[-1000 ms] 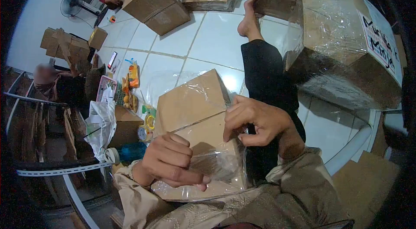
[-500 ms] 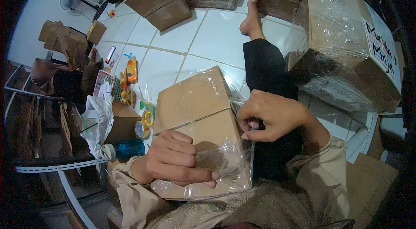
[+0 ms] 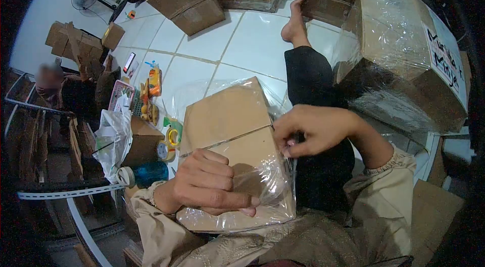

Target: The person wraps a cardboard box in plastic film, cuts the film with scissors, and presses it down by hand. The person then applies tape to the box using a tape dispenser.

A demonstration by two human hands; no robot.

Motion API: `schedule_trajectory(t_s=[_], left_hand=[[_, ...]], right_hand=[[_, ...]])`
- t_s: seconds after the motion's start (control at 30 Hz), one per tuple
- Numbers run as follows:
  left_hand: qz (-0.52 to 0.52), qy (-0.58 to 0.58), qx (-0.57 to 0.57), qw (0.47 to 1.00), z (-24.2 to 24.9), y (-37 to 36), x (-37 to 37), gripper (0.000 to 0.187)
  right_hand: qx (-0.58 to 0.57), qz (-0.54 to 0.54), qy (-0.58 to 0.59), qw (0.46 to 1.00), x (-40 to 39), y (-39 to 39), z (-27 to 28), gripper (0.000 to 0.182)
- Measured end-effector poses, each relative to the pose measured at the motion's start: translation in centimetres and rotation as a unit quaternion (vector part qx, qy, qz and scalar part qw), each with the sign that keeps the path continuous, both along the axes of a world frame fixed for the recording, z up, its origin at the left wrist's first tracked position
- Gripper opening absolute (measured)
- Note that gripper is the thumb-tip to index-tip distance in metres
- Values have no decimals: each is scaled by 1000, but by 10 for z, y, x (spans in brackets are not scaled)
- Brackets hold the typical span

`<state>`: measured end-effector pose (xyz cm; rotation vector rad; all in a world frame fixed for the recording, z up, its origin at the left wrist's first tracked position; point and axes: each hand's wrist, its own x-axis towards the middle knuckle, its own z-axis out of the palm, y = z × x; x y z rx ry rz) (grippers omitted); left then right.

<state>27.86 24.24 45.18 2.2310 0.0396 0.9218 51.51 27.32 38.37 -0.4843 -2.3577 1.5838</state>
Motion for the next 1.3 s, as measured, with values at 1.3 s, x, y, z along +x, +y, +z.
schedule_trajectory(t_s=[1.3], left_hand=[[228,289,-49,928,-59,-2,30,23]], right_hand=[[511,-257,47,819,-19,-3,17,16]])
